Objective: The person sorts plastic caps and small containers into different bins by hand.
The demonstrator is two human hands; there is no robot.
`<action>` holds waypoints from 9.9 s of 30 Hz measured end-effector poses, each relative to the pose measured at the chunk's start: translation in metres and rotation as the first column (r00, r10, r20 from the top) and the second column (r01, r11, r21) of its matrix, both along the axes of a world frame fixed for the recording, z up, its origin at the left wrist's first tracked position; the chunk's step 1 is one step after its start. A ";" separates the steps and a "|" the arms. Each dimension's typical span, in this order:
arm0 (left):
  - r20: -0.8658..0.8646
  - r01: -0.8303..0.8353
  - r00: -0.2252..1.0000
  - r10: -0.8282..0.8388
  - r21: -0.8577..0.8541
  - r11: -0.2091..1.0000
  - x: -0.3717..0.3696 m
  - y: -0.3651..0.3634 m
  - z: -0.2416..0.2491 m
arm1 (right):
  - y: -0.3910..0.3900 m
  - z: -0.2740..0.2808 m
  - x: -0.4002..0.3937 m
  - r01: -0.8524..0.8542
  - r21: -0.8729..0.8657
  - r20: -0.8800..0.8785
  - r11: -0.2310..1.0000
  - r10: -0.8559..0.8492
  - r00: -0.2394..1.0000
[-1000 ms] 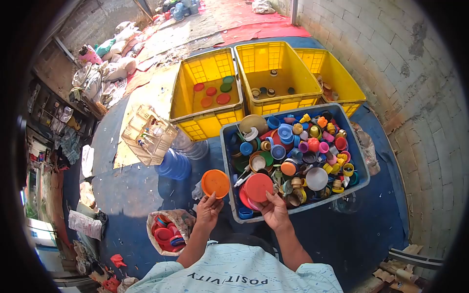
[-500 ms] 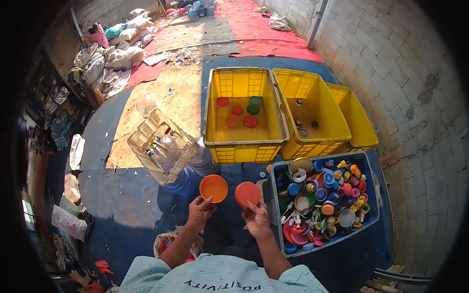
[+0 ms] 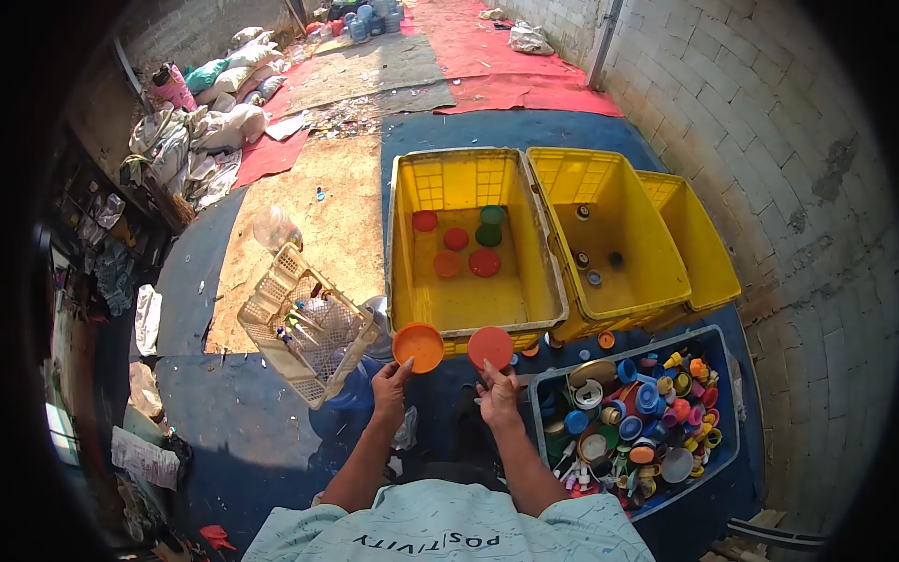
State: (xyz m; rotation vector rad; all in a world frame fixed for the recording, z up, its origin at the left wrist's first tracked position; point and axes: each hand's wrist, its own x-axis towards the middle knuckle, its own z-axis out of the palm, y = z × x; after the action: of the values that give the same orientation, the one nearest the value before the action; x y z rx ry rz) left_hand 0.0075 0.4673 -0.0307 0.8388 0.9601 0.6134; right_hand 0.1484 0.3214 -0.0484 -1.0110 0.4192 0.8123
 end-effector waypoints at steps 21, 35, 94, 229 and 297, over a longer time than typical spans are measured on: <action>-0.361 0.175 0.924 -0.123 0.115 0.978 0.115 0.028 -0.022 | 0.033 -0.033 0.118 0.277 -0.075 0.219 0.958 -0.255 0.942; -0.195 -0.058 0.981 0.014 -0.219 0.974 0.116 0.038 -0.027 | 0.027 -0.031 0.145 0.301 -0.218 0.290 0.928 -0.233 0.928; 0.195 0.406 0.914 -0.356 -0.395 0.824 -0.060 -0.111 -0.041 | -0.143 0.083 -0.095 0.016 -0.567 0.749 0.824 0.507 0.425; 0.167 -0.150 0.968 0.186 -0.205 0.967 0.197 -0.540 0.053 | -0.570 0.056 0.269 -0.153 -0.214 0.563 0.965 0.250 0.787; 0.256 -0.088 0.959 0.120 -0.136 0.987 0.186 -0.575 0.050 | -0.561 0.042 0.237 0.041 -0.734 0.670 0.678 0.713 0.207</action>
State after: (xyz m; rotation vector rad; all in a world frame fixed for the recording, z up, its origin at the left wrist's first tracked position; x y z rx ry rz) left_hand 0.1935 -0.1080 0.0194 0.5818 0.7938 0.7292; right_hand 0.3855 -0.2397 -0.0060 -2.1192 -0.7659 0.2873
